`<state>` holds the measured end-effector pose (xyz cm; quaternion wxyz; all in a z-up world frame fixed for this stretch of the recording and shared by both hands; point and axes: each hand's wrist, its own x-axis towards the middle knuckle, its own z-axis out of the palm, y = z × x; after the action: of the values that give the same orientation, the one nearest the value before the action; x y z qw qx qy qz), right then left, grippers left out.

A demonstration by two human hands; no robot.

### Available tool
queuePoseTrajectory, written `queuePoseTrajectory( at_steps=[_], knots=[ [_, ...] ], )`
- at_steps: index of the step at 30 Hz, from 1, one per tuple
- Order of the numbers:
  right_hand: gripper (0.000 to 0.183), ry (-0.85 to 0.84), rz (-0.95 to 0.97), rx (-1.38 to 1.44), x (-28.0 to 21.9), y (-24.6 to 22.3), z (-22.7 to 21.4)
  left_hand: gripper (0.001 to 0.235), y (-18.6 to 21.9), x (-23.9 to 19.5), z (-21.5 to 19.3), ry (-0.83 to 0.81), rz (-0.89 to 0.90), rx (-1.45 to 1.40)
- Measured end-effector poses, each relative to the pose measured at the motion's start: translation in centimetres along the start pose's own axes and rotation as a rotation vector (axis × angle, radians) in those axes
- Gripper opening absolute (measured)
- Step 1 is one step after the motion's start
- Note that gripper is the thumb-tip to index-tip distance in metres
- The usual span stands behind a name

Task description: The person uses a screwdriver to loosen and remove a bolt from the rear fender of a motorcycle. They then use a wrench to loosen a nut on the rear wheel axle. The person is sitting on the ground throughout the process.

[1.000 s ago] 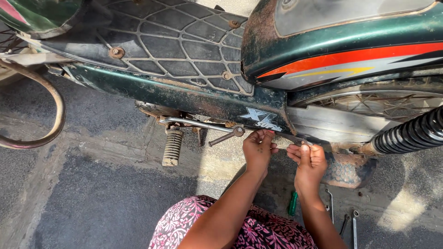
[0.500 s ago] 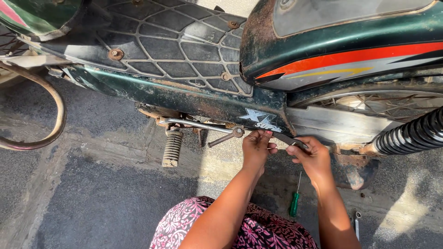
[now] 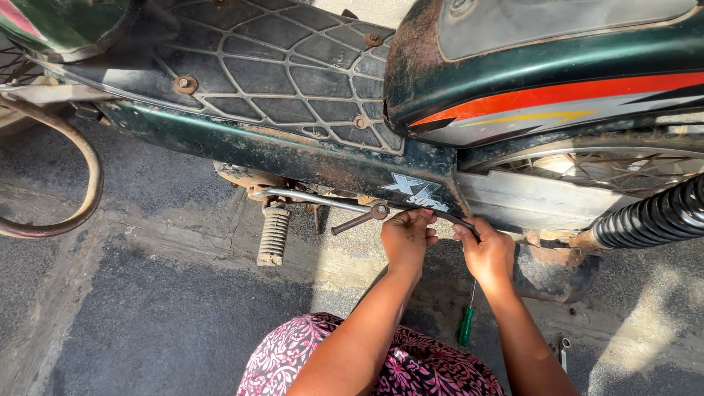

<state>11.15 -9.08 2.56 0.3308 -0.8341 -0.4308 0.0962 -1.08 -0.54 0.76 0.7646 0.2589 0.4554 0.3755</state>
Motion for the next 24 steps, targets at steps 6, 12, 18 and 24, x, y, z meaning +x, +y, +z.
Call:
queuePoseTrajectory(
  at_steps=[6,12,18,24],
  knots=[
    [0.012,0.001,-0.019,-0.109,1.9,-1.0,-2.7,0.015,0.3,0.4,0.5,0.000,0.003,-0.041],
    [0.018,0.136,-0.178,-0.222,2.5,-4.4,-5.0,0.020,0.0,0.7,0.8,-0.037,-0.018,-0.154],
    [0.016,0.076,-0.515,-0.428,3.4,-8.6,-7.3,0.018,-0.7,0.9,0.6,-0.069,-0.079,-0.315],
    [0.023,-0.201,-0.559,-0.254,4.8,-11.7,-9.2,0.013,-1.1,1.5,0.3,-0.070,-0.173,-0.436]
  ],
)
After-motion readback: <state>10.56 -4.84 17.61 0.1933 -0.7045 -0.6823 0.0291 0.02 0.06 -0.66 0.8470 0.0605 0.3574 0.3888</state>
